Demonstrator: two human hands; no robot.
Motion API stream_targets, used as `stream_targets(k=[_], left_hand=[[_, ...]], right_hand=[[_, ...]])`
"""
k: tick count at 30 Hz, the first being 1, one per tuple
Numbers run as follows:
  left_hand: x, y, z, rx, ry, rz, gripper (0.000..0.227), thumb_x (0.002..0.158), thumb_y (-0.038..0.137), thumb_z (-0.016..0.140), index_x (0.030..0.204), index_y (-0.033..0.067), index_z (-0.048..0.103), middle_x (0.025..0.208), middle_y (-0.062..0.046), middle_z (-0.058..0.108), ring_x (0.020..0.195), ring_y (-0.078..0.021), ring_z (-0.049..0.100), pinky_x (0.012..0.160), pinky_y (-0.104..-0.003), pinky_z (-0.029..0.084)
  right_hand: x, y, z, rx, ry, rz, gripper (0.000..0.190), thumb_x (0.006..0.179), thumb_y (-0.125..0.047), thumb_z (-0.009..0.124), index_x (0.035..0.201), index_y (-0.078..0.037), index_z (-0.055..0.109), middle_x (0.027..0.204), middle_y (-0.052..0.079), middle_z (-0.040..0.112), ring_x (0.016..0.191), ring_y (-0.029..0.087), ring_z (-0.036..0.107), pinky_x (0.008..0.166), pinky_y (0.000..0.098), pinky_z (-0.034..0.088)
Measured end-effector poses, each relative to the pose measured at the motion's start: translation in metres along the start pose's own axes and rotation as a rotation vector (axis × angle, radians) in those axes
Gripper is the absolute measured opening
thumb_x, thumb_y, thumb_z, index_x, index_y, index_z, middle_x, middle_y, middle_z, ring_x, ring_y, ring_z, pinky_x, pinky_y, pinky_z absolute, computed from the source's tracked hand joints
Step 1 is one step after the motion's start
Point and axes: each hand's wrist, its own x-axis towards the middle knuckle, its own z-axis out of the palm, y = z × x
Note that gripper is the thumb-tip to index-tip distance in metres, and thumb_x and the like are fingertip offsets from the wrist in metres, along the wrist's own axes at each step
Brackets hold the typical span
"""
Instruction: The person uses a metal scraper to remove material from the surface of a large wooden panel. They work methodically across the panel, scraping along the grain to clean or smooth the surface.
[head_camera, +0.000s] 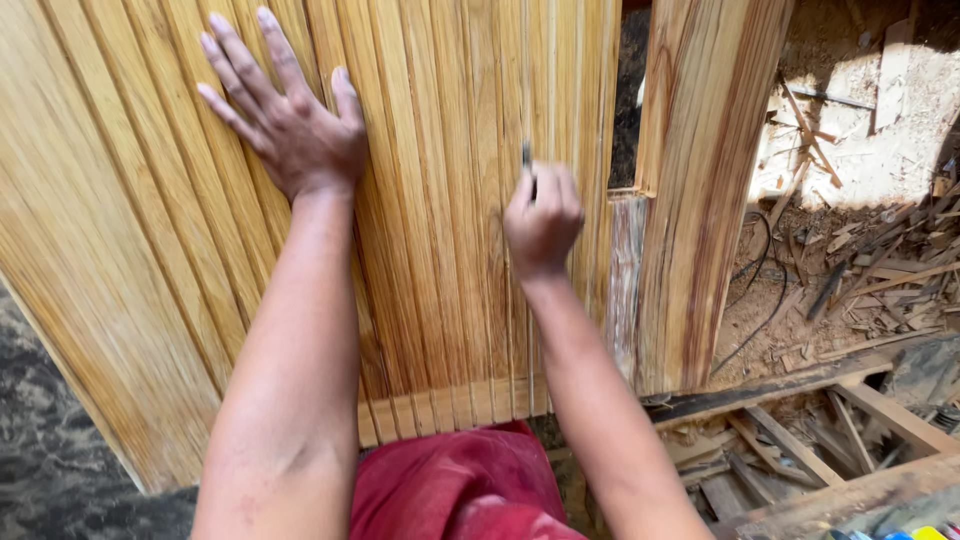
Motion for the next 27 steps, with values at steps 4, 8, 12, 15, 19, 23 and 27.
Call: stream_targets(k=[4, 8, 12, 15, 19, 23, 27], left_hand=[[-0.003, 0.001, -0.006, -0.008, -0.009, -0.004, 0.075, 0.108, 0.051, 0.04, 0.169, 0.0145, 0.017, 0.173, -0.021, 0.005, 0.161, -0.0373, 0.005, 0.129, -0.061, 0.002], [-0.003, 0.003, -0.007, 0.011, -0.001, 0.0, 0.074, 0.108, 0.05, 0.039, 0.169, 0.0148, 0.017, 0.173, -0.021, 0.006, 0.161, -0.0368, 0.006, 0.129, -0.061, 0.003], [0.0, 0.003, -0.008, 0.014, -0.01, -0.001, 0.076, 0.108, 0.053, 0.039, 0.169, 0.0146, 0.017, 0.173, -0.021, 0.006, 0.162, -0.036, 0.006, 0.13, -0.061, 0.003], [-0.005, 0.002, -0.011, -0.022, -0.007, 0.005, 0.078, 0.106, 0.053, 0.042, 0.168, 0.0146, 0.018, 0.172, -0.022, 0.005, 0.161, -0.0375, 0.006, 0.129, -0.06, 0.003], [-0.002, 0.004, -0.011, -0.005, 0.005, -0.003, 0.076, 0.106, 0.051, 0.041, 0.169, 0.015, 0.019, 0.172, -0.022, 0.006, 0.161, -0.0371, 0.006, 0.13, -0.06, 0.003], [-0.002, 0.005, -0.011, 0.011, -0.02, -0.007, 0.075, 0.107, 0.052, 0.04, 0.169, 0.0151, 0.018, 0.172, -0.021, 0.006, 0.161, -0.0362, 0.006, 0.13, -0.06, 0.003], [-0.004, 0.006, -0.011, 0.037, -0.02, -0.019, 0.074, 0.108, 0.052, 0.038, 0.169, 0.0168, 0.017, 0.173, -0.02, 0.005, 0.162, -0.0364, 0.005, 0.131, -0.059, 0.003]], right_hand=[[-0.048, -0.025, -0.044, -0.003, 0.057, -0.08, 0.003, 0.094, -0.001, 0.066, 0.093, 0.001, 0.068, 0.085, 0.014, 0.065, 0.07, 0.026, 0.067, 0.059, 0.0365, 0.055], [-0.018, -0.023, -0.023, -0.024, 0.044, -0.04, 0.005, 0.096, 0.0, 0.067, 0.091, -0.002, 0.069, 0.085, 0.012, 0.068, 0.065, 0.022, 0.067, 0.053, 0.0329, 0.054], [0.001, -0.018, -0.005, -0.043, 0.062, -0.066, 0.004, 0.095, 0.0, 0.068, 0.091, -0.001, 0.069, 0.084, 0.012, 0.067, 0.065, 0.023, 0.067, 0.053, 0.0354, 0.053], [-0.038, -0.019, -0.035, -0.014, 0.031, -0.077, 0.001, 0.093, 0.001, 0.069, 0.093, 0.002, 0.069, 0.084, 0.014, 0.066, 0.066, 0.025, 0.066, 0.055, 0.0362, 0.053], [-0.088, -0.026, -0.071, 0.068, -0.008, -0.046, 0.002, 0.092, 0.001, 0.07, 0.094, 0.002, 0.069, 0.082, 0.014, 0.065, 0.068, 0.027, 0.066, 0.058, 0.0372, 0.053], [-0.103, -0.031, -0.071, 0.116, -0.047, 0.007, 0.005, 0.091, 0.001, 0.071, 0.095, 0.002, 0.07, 0.082, 0.015, 0.065, 0.066, 0.027, 0.066, 0.055, 0.0378, 0.051], [-0.125, -0.02, -0.062, 0.107, -0.064, 0.031, 0.003, 0.091, 0.001, 0.071, 0.093, 0.002, 0.07, 0.081, 0.014, 0.065, 0.065, 0.026, 0.065, 0.054, 0.0372, 0.051]])
